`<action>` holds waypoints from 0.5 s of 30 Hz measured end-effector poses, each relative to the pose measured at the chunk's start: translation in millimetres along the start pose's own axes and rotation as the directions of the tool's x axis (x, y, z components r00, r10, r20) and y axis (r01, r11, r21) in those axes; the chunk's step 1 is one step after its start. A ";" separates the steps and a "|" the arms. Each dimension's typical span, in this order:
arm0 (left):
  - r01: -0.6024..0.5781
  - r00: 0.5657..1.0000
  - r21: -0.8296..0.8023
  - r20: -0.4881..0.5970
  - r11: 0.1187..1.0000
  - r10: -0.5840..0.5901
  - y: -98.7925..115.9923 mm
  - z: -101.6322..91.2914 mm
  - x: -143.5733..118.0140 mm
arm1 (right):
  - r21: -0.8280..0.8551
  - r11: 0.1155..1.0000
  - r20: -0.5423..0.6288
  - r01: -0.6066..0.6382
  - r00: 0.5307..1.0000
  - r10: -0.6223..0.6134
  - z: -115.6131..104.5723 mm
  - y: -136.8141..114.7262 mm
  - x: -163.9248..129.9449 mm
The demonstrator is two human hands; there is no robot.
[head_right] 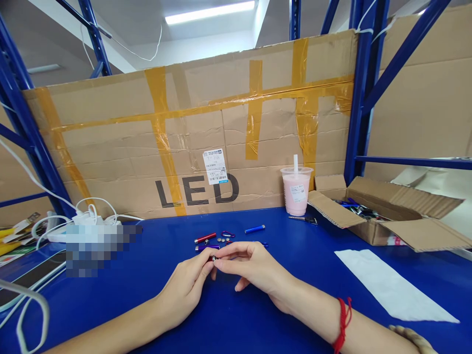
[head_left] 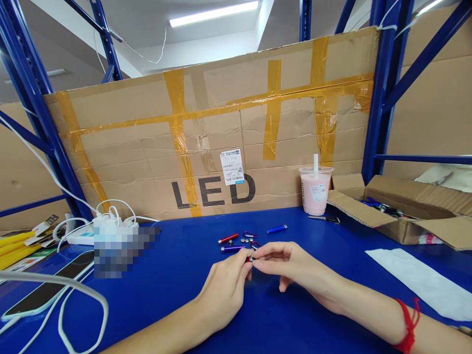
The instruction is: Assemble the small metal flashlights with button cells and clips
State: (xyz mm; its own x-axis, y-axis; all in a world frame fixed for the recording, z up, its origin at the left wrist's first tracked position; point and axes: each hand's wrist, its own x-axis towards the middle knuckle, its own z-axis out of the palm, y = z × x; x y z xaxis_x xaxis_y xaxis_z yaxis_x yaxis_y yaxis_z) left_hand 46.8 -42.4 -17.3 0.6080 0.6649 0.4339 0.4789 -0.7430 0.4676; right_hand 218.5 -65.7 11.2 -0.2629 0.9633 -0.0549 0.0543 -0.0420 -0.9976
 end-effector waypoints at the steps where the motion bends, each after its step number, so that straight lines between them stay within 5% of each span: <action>1: -0.003 1.000 0.000 -0.002 1.000 0.003 0.1 0.0 -0.1 | -0.010 1.000 0.000 0.003 1.000 -0.003 -0.6 -0.8 0.1; 15: -0.006 1.000 -0.051 0.014 0.999 0.007 -0.3 0.0 -0.2 | -0.174 0.955 0.009 0.241 0.970 -0.243 -10.4 5.6 12.2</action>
State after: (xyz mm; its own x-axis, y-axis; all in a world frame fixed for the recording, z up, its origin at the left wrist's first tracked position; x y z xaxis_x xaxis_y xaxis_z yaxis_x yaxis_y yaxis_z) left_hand 46.6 -42.3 -17.6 0.6202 0.6588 0.4258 0.4425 -0.7420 0.5035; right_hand 225.7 -51.4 5.3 -0.2765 0.9423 0.1886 0.1563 0.2377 -0.9587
